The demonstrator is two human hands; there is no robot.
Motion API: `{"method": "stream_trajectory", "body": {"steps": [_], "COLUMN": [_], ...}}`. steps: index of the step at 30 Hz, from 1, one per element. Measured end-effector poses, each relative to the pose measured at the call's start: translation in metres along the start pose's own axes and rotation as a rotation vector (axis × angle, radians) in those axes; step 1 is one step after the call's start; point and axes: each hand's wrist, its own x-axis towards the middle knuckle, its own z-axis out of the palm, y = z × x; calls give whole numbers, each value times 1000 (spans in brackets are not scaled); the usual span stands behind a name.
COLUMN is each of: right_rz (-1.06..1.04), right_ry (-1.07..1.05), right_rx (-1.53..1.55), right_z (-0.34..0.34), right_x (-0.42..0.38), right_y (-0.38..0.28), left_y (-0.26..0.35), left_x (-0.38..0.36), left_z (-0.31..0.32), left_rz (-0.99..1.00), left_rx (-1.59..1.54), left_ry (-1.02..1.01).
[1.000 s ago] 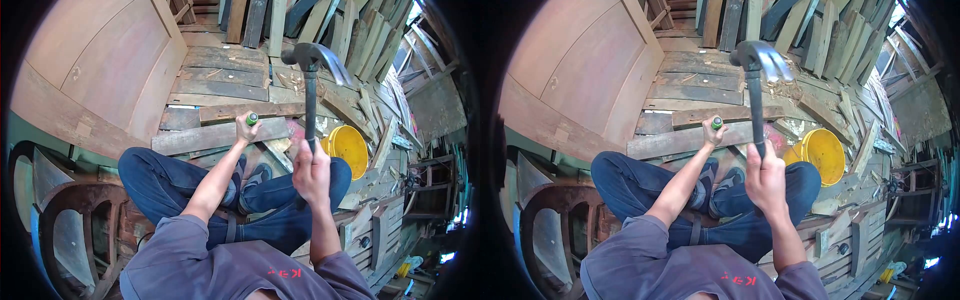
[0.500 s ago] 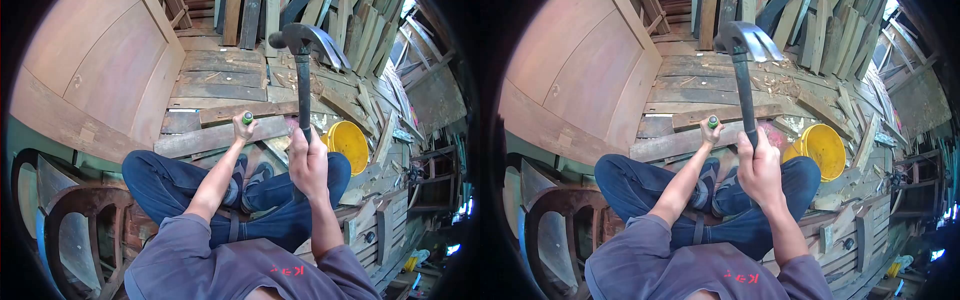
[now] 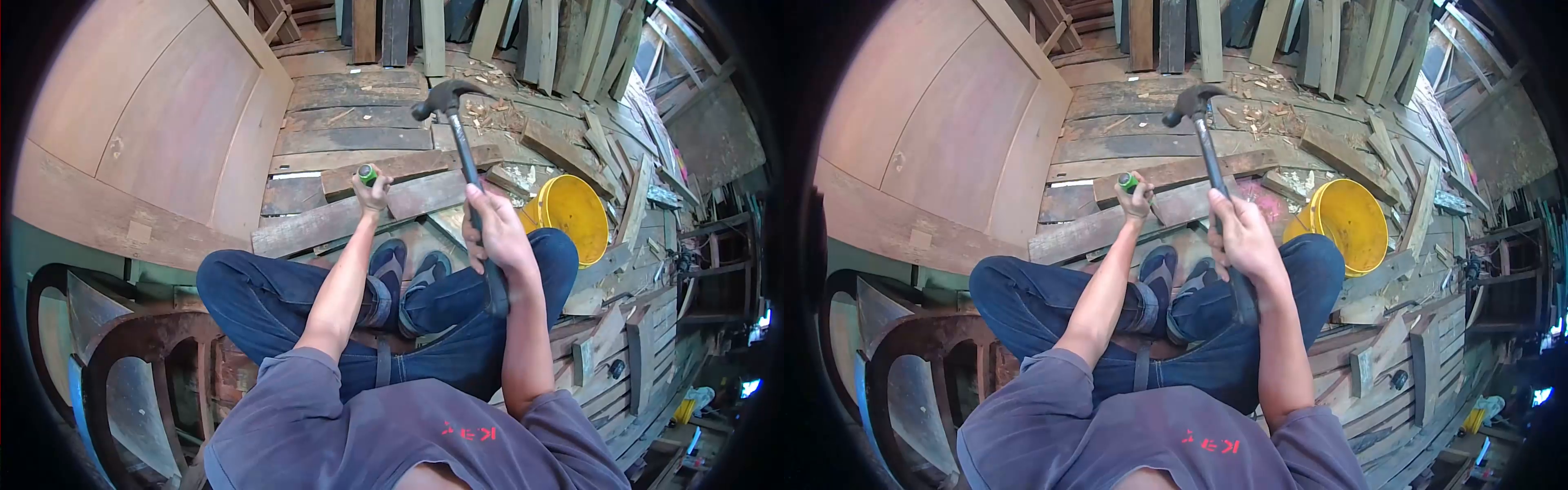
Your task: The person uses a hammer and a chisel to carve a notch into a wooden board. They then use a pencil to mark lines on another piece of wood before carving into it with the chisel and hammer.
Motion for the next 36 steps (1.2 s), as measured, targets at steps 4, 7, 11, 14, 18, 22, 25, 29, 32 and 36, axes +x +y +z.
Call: {"method": "stream_trajectory", "body": {"steps": [4, 7, 11, 14, 18, 22, 25, 29, 32, 36], "right_rz": [-37, 23, 31, 16, 32, 64, 36, 31, 22, 16], "right_ry": [12, 64, 104, 138, 147, 144, 115, 123, 117, 107], "right_rx": [36, 95, 174, 164, 175, 184, 154, 123, 108, 89], "right_z": [-16, -21, -32, -38, -40, -40, -41, -40, -40, -38], "right_x": [11, 8, 13, 16, 17, 16, 15, 14, 14, 12], "right_y": [9, 17, 29, 31, 32, 29, 30, 31, 31, 30], "left_y": [4, -3, 12, 26, 27, 23, 35, 31, 9, -1], "left_x": [10, 24, 45, 54, 53, 46, 45, 52, 52, 27], "left_z": [-17, -32, -40, -36, -30, -22, -12, -21, -40, -51], "left_rz": [-48, -72, -75, -28, -72, -132, -216, -206, -238, -240], "left_rx": [-159, -264, -348, -312, -345, -240, 8, 647, 1028, 1344], "left_ry": [118, 225, 215, 135, 92, 24, -71, -260, -434, -681]}}
